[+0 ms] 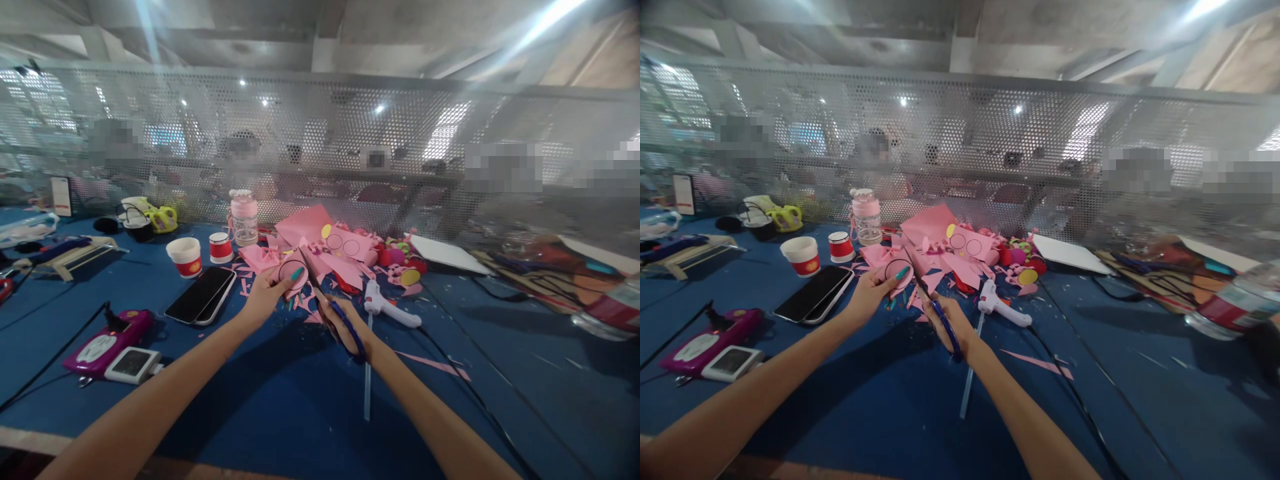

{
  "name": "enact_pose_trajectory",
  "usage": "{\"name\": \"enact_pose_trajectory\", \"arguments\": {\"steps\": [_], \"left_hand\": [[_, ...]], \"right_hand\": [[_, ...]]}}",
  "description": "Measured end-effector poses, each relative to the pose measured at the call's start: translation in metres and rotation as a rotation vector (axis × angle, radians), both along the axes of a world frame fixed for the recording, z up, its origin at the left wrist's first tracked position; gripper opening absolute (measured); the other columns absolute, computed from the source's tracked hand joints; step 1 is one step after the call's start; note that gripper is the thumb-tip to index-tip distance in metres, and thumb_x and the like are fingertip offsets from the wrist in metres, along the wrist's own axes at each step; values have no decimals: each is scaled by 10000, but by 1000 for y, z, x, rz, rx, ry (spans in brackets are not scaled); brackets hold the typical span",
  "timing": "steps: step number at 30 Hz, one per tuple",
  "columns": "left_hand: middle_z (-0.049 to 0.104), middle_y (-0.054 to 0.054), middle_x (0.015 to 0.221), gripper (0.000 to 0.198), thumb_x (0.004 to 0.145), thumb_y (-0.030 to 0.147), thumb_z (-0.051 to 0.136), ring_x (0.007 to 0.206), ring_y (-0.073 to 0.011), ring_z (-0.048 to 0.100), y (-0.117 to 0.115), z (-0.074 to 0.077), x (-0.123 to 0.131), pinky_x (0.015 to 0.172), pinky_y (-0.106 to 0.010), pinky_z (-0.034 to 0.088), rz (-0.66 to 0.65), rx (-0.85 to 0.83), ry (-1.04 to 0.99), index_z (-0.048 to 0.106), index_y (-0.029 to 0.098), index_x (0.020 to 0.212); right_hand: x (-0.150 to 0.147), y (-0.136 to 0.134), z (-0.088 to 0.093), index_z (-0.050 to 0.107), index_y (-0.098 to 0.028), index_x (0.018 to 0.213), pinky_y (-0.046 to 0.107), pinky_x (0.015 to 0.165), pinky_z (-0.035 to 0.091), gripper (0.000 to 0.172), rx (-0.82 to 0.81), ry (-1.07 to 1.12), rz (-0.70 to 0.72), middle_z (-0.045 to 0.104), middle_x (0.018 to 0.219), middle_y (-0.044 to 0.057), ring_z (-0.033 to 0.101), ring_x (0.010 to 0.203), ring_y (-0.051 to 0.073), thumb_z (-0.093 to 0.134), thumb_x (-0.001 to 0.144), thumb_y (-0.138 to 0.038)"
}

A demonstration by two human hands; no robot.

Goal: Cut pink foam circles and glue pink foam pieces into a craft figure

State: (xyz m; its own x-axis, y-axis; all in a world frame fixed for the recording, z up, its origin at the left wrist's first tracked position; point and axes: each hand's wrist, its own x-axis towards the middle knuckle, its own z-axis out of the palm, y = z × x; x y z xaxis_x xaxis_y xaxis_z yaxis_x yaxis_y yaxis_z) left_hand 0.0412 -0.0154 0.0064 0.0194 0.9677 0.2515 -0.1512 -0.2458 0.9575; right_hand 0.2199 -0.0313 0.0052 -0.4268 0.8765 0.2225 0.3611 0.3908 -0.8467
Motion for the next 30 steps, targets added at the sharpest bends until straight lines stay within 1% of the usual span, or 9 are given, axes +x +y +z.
{"name": "enact_pose_trajectory", "arguments": {"steps": [4, 8, 10, 17, 19, 21, 23, 27, 30], "left_hand": [[520, 38, 429, 341, 650, 455, 683, 336, -67, 443, 2, 1, -3, 349, -187, 338, 21, -11, 27, 583, 134, 704], [495, 49, 411, 349, 631, 464, 693, 322, -48, 392, 0, 8, -5, 334, -180, 300, -18, 11, 32, 571, 136, 643], [481, 56, 404, 350, 627, 461, 697, 322, -42, 373, -1, 11, -5, 334, -177, 299, -16, 10, 40, 567, 136, 632], [464, 57, 393, 351, 643, 466, 683, 322, -41, 367, 0, 8, -7, 332, -170, 296, -8, 9, 75, 570, 134, 631], [505, 50, 429, 344, 625, 456, 699, 346, -43, 393, 0, 10, -7, 347, -169, 315, 0, 2, 55, 594, 130, 664], [576, 29, 504, 348, 598, 443, 721, 394, -56, 450, -2, 12, -5, 376, -173, 355, 8, -3, 22, 619, 129, 708], [615, 12, 545, 345, 589, 432, 730, 418, -70, 488, -3, 15, -4, 391, -182, 380, 3, -17, 4, 629, 129, 716], [602, 2, 481, 343, 605, 449, 715, 368, -86, 488, -6, 17, -3, 353, -196, 358, -22, -78, -13, 618, 127, 673], [593, 3, 463, 356, 576, 457, 731, 366, -82, 479, -6, 16, -3, 346, -192, 347, 16, -91, -38, 614, 125, 630]], "right_hand": [[2, 3, -2, 419, -191, 665, 224, 420, 280, 464, 26, -25, 14, 353, 470, -54, 365, 439, 90, 314, 839, -608], [2, 3, -1, 442, -185, 674, 222, 412, 262, 469, 30, -32, 19, 345, 479, -50, 345, 443, 87, 319, 833, -610], [1, 3, -1, 466, -179, 686, 222, 411, 257, 481, 29, -34, 11, 352, 488, -44, 345, 451, 89, 321, 827, -616], [2, 4, -1, 519, -169, 712, 216, 412, 278, 527, 49, -61, 22, 352, 508, -30, 363, 478, 99, 287, 832, -626], [3, 4, -1, 526, -166, 720, 216, 406, 273, 537, 47, -68, 15, 347, 505, -31, 356, 473, 97, 284, 830, -633], [3, 4, 0, 534, -163, 725, 216, 402, 267, 551, 37, -72, 7, 346, 502, -31, 351, 469, 97, 285, 823, -644], [2, 3, 0, 541, -162, 726, 217, 403, 264, 561, 26, -75, 5, 346, 500, -30, 351, 468, 97, 292, 814, -656], [1, 2, 2, 533, -164, 716, 221, 407, 266, 560, 18, -69, 1, 337, 495, -34, 345, 465, 97, 289, 812, -659], [1, 1, 2, 513, -170, 694, 224, 410, 266, 550, 24, -52, 1, 328, 491, -36, 340, 462, 96, 291, 810, -660]]}}
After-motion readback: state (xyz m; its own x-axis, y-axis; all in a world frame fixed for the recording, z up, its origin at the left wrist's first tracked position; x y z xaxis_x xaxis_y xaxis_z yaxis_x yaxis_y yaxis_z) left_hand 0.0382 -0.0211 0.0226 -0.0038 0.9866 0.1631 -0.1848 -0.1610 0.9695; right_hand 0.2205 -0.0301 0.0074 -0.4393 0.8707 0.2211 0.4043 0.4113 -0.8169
